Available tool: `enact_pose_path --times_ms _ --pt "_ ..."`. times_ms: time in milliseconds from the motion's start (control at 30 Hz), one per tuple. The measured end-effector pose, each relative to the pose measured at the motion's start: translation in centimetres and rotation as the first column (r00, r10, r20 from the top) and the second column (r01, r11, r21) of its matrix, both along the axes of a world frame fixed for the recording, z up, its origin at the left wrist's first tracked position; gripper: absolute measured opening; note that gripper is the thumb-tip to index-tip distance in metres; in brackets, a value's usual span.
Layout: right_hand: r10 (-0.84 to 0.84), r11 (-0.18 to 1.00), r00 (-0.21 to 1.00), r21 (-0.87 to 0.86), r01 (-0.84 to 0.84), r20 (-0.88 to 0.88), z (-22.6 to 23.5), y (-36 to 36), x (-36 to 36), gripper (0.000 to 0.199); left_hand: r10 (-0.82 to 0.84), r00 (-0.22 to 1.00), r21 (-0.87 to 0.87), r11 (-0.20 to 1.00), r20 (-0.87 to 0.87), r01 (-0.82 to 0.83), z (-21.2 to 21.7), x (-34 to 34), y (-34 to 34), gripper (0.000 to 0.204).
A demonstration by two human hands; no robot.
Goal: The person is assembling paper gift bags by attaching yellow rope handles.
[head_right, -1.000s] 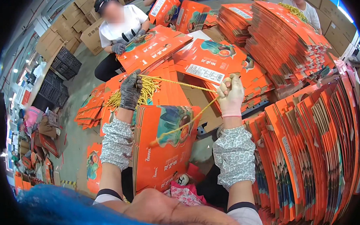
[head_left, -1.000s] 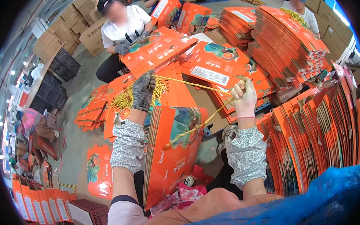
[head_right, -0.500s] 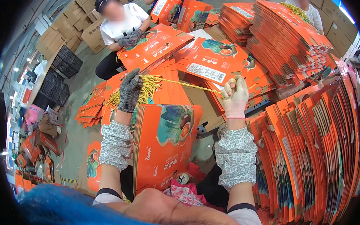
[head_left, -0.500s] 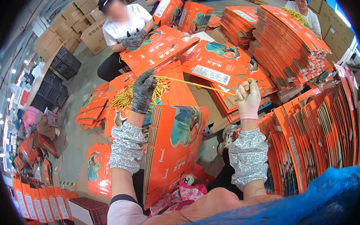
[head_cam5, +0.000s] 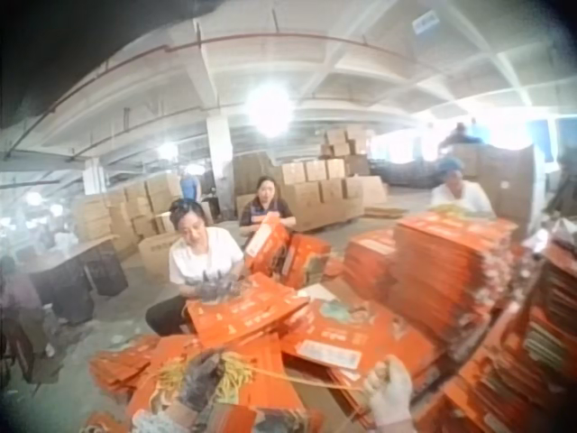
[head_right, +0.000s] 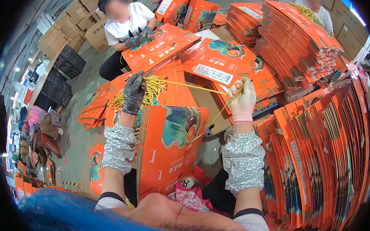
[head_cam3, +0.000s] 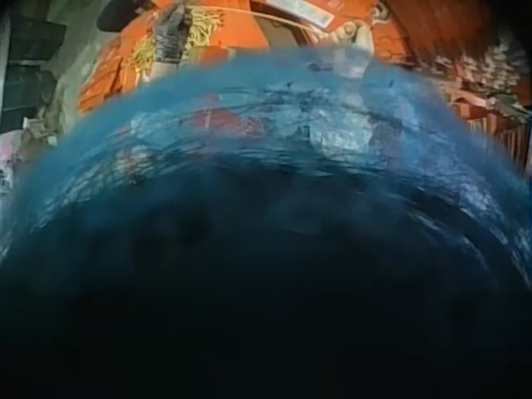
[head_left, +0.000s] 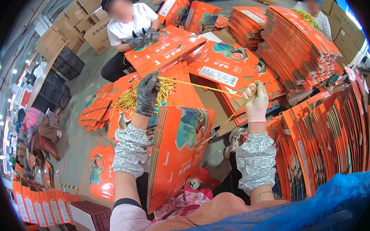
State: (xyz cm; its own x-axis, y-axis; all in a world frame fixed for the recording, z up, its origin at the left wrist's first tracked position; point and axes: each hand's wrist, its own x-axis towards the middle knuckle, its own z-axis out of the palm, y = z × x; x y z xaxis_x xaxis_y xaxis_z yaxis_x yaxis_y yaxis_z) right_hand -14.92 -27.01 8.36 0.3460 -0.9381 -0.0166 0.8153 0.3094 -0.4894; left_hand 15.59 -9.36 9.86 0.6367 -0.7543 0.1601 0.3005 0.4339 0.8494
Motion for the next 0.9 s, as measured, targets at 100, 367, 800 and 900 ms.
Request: enact_pose_path --times_ms 100,367,800,900 --pt "-0.014 0.999 1.0 0.029 0.015 -0.024 0.0 0.0 0.1 0.018 0.004 0.999 0.006 1.0 0.032 -0.004 -0.4 0.5 0.1 0.026" --pt "-0.113 0.993 0.981 0.022 0.118 -0.157 -0.6 -0.1 0.2 0.024 0.07 0.997 0.088 0.994 -0.013 -0.068 -0.3 0.3 0.4 0.023" --pt "-0.034 0.998 0.995 -0.051 0.029 -0.098 -0.2 0.1 0.5 0.024 0.146 0.988 0.16 0.977 -0.041 -0.138 -1.0 1.1 1.2 0.027" --pt "-0.04 0.997 0.99 -0.071 0.031 -0.134 0.2 0.3 0.1 0.024 0.146 0.987 0.167 0.977 -0.064 -0.134 -1.1 1.1 0.9 0.026"
